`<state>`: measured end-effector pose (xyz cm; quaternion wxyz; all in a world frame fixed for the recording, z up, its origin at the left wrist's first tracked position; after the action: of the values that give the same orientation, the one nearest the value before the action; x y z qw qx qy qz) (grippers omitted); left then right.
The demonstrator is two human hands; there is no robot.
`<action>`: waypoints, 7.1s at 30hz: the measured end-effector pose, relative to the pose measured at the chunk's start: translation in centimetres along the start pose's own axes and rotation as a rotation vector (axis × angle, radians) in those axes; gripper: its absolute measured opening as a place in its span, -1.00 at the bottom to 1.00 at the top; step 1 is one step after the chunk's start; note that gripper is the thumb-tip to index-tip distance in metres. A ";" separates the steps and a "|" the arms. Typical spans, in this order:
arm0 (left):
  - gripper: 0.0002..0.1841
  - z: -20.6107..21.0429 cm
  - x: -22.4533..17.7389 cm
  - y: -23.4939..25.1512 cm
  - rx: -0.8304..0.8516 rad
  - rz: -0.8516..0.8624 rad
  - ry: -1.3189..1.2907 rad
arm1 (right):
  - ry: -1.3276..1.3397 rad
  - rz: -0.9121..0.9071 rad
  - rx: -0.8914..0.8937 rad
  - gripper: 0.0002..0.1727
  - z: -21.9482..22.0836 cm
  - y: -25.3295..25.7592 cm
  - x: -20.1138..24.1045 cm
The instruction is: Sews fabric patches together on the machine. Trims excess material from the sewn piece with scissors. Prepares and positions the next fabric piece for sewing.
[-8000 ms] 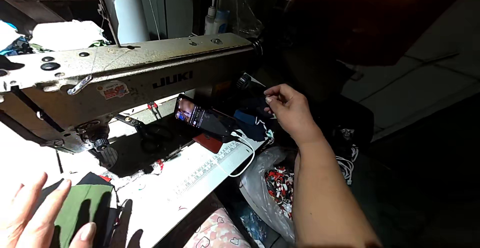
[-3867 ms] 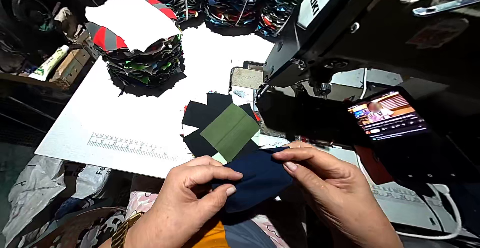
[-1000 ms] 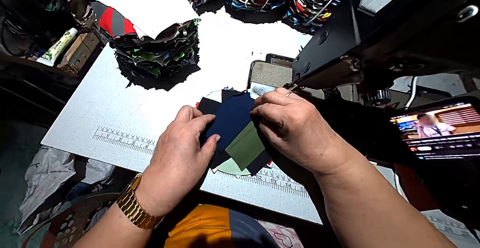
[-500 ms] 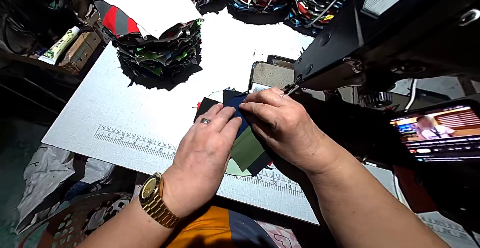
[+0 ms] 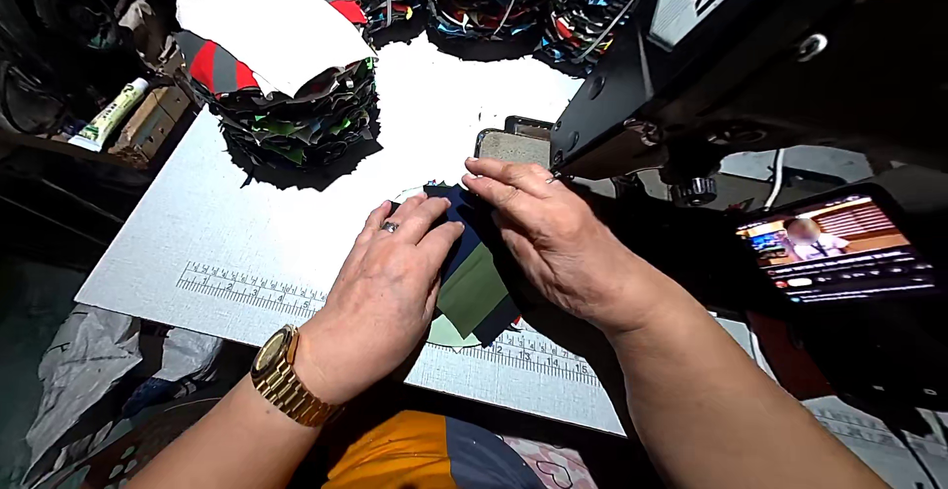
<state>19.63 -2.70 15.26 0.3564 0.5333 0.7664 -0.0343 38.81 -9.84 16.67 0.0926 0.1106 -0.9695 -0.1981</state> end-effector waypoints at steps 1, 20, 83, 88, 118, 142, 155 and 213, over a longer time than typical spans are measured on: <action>-0.60 -0.2 0.1 0.5 -0.004 0.027 -0.003 | 0.050 0.001 -0.030 -0.54 -0.7 -0.1 0.0; -0.61 0.7 2.1 5.1 0.365 0.519 -0.085 | -0.051 0.020 -0.043 -0.66 -2.8 -6.8 -0.7; -0.65 2.4 3.3 9.9 0.353 0.582 -0.142 | -0.136 0.139 -0.096 -0.62 -0.7 -6.7 -3.6; -0.64 2.6 3.9 9.7 0.350 0.605 -0.146 | -0.147 0.148 -0.109 -0.63 -0.5 -6.7 -3.6; -0.66 2.5 4.7 10.6 0.359 0.627 -0.156 | -0.160 0.179 -0.065 -0.63 -0.4 -6.7 -3.6; -0.71 2.3 4.6 10.7 0.402 0.658 -0.203 | -0.140 0.051 -0.096 -0.69 -0.8 -7.1 -3.0; -0.68 2.4 4.6 11.2 0.377 0.634 -0.161 | -0.222 0.085 -0.117 -0.68 -0.8 -6.9 -2.7; -0.64 2.3 4.6 11.3 0.352 0.559 -0.076 | -0.158 0.071 -0.113 -0.67 -0.2 -6.7 -2.3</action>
<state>29.51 4.85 14.62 0.2829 0.7746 0.5589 -0.0871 42.29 -15.36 13.80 0.0290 0.0549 -0.9643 -0.2573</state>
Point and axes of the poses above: each hand's wrist, its own y-axis towards the middle knuckle, its own z-axis out of the palm, x = y × z, the point moved 2 cm from there along y, towards the middle knuckle, and after that the axes turned 14 degrees about -y, right-handed, at the moved point
